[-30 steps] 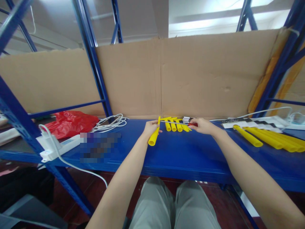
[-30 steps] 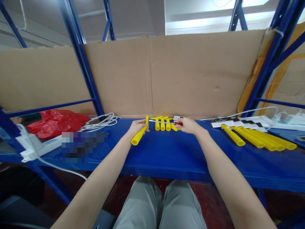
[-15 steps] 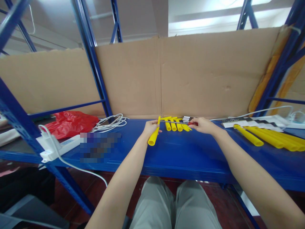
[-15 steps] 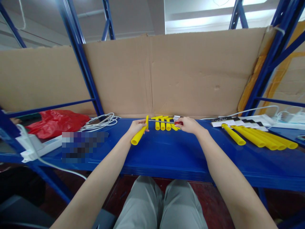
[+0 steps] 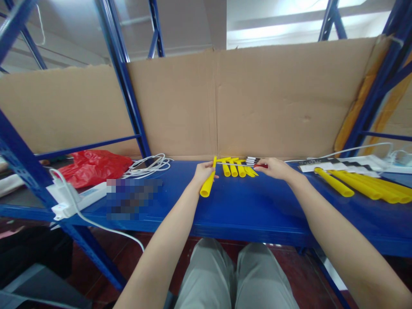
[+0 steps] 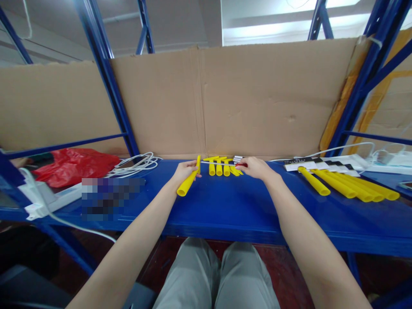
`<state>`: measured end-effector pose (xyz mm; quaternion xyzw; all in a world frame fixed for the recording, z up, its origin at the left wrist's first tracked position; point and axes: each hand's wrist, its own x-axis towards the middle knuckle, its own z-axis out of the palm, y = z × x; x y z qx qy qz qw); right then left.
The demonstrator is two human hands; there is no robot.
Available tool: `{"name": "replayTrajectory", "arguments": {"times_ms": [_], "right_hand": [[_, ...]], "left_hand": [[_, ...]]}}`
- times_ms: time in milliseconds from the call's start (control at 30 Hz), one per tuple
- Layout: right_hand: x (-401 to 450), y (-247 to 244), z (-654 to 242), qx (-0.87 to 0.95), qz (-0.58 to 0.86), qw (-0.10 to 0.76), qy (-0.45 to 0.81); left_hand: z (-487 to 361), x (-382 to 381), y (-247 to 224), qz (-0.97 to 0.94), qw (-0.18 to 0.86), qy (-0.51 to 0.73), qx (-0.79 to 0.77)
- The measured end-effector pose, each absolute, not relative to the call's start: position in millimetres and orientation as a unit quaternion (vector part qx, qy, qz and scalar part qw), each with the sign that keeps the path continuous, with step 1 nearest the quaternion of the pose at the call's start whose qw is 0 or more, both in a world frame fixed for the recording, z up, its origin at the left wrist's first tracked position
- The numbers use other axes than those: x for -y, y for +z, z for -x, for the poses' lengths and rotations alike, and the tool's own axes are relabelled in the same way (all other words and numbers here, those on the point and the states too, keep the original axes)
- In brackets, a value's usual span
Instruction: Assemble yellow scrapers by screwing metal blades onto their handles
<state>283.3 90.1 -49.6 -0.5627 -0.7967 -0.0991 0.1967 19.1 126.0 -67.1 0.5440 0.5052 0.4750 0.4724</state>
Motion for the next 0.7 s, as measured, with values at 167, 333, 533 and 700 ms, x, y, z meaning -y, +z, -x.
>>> {"name": "replayTrajectory", "arguments": {"times_ms": [167,333,533,700], "right_hand": [[-90.3,-51.8,-281.5,0.782,0.581,0.206,-0.094],[-88.7,-52.4,-282.8,0.790,0.563,0.219,-0.101],[-91.4,-53.6,-281.6,0.803,0.557,0.209,-0.043],[-89.3,-54.7,-278.5,0.782,0.579,0.209,-0.097]], "left_hand": [[-19.7,-127.0,-66.9,-0.544,0.469,0.474,-0.510],[-21.2,-124.1,-66.8,-0.543,0.468,0.492,-0.494],[-21.2,-121.6,-64.4,-0.539,0.462,0.499,-0.497],[-20.4,-126.7,-66.6,-0.545,0.458,0.494,-0.499]]}}
